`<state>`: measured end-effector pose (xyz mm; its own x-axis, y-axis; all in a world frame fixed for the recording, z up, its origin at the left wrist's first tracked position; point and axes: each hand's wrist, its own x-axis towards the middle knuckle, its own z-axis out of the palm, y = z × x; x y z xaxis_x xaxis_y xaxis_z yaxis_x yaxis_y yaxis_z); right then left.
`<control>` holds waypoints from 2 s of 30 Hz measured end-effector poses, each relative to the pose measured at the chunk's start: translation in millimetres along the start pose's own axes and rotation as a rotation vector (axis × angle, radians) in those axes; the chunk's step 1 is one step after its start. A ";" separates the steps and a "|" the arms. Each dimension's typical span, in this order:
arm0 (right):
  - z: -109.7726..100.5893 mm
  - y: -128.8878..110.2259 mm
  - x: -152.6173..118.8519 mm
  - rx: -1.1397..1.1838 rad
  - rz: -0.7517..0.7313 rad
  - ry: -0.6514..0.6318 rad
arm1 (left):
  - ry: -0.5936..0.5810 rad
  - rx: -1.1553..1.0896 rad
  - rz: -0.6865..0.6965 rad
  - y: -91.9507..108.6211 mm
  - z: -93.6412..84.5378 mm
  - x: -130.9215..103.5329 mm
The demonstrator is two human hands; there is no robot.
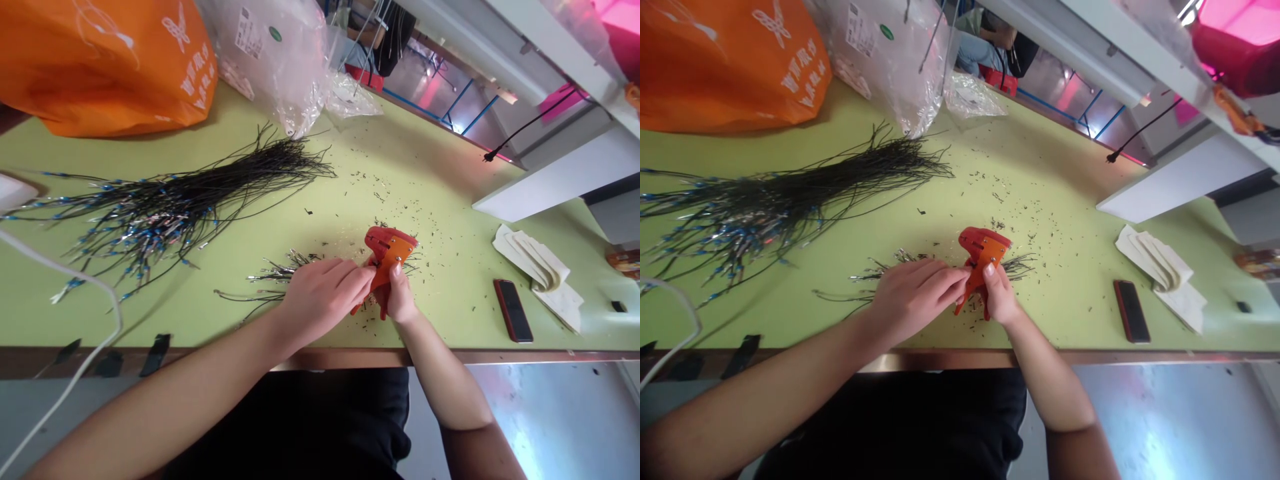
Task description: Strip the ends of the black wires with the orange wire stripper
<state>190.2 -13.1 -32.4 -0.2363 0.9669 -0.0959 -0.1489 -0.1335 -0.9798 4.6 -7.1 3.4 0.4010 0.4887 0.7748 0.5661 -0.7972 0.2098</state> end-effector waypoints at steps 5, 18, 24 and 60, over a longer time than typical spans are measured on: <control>-0.6 1.4 -1.2 0.009 -0.021 -0.043 | 0.014 -0.011 0.009 -0.1 0.4 -1.0; 0.2 -3.2 -2.2 0.004 -0.029 -0.068 | 0.032 -0.015 0.006 0.2 1.2 -1.8; 0.6 -1.8 -3.3 -0.022 -0.043 -0.063 | 0.051 -0.015 0.014 0.7 0.5 -0.8; 0.8 -14.4 5.0 0.122 -0.070 0.007 | 0.106 -0.046 0.024 -0.5 -1.8 0.8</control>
<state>190.4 -6.5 -18.6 -0.2145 0.9763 -0.0300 -0.2803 -0.0909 -0.9556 3.3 -6.9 5.0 0.3342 0.4312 0.8381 0.5225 -0.8248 0.2161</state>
